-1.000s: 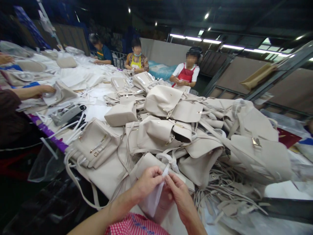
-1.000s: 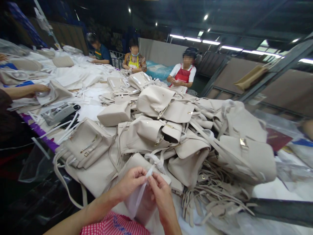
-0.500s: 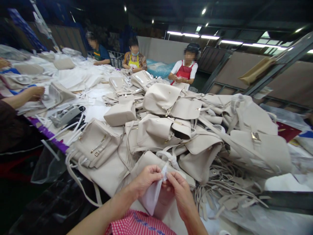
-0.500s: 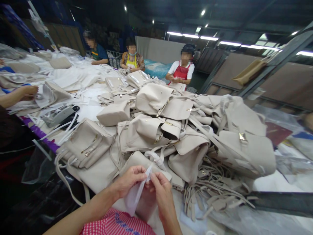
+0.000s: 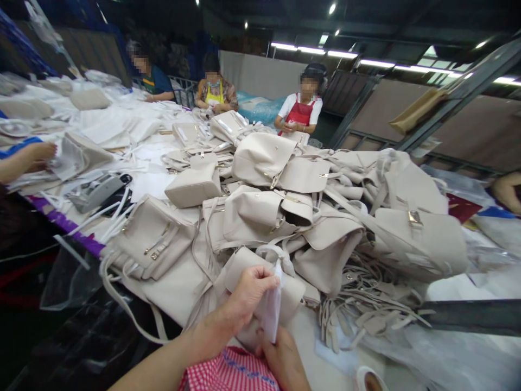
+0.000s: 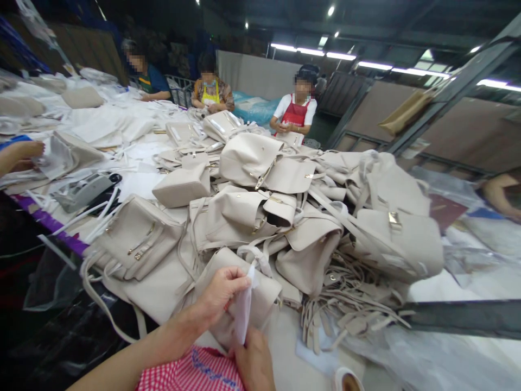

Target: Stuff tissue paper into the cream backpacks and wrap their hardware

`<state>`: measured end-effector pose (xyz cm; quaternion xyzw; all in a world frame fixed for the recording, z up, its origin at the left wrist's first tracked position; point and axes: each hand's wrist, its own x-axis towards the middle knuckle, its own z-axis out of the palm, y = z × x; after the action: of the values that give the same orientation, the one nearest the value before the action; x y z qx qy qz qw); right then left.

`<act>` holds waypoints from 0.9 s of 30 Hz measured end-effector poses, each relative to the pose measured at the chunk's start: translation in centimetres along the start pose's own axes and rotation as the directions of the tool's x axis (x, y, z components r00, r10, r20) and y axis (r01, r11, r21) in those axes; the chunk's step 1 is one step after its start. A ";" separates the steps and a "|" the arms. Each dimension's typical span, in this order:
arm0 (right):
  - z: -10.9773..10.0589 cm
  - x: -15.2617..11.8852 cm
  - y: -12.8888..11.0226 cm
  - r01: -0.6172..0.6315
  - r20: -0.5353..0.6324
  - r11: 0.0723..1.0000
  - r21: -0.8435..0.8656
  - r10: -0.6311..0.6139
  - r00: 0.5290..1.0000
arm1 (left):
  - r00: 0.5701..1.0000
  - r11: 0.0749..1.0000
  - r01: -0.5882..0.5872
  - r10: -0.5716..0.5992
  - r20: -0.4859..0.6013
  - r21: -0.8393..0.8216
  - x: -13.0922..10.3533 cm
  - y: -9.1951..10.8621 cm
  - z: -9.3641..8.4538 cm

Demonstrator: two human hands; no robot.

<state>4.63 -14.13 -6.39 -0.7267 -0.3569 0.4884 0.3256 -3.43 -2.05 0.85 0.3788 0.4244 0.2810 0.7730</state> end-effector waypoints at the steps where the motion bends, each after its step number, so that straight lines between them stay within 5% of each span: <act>1: -0.6 -0.2 0.4 0.009 0.027 0.999 -0.040 -0.008 1.000 | 1.000 1.000 0.009 -0.009 0.021 0.003 0.1 0.2 -0.2; 4: -2.7 -0.5 -0.2 -0.033 0.020 0.998 0.044 0.032 0.999 | 0.994 0.997 0.061 -0.064 0.083 0.044 0.0 0.6 -1.1; 7: -4.0 -0.7 -3.6 -0.130 -0.003 0.922 0.365 0.140 0.990 | 0.989 0.992 0.092 -0.102 0.108 0.088 -0.4 0.4 -1.8; 12: -3.2 0.2 -8.5 -0.047 -0.044 0.862 0.505 0.080 0.996 | 0.998 0.980 -0.024 0.013 0.058 0.199 -0.7 -1.0 -2.2; 19: -2.1 1.6 -7.7 0.095 -0.248 0.888 0.450 0.021 0.969 | 0.978 0.873 -0.202 0.208 0.035 0.444 -1.4 -1.2 -1.9; 23: -2.5 1.3 -7.3 0.091 -0.152 0.843 0.530 -0.011 0.988 | 0.963 0.857 -0.253 0.266 0.036 0.449 -1.6 -0.8 -1.8; 27: -2.7 1.3 -7.1 0.079 -0.090 0.762 0.643 -0.027 0.996 | 0.984 0.944 -0.172 0.152 0.093 0.283 -1.3 -1.2 -2.1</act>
<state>6.07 -9.59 -0.33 -0.5779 -0.1748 0.5441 0.5827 -5.74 -2.98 -0.29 0.5310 0.4011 0.2650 0.6978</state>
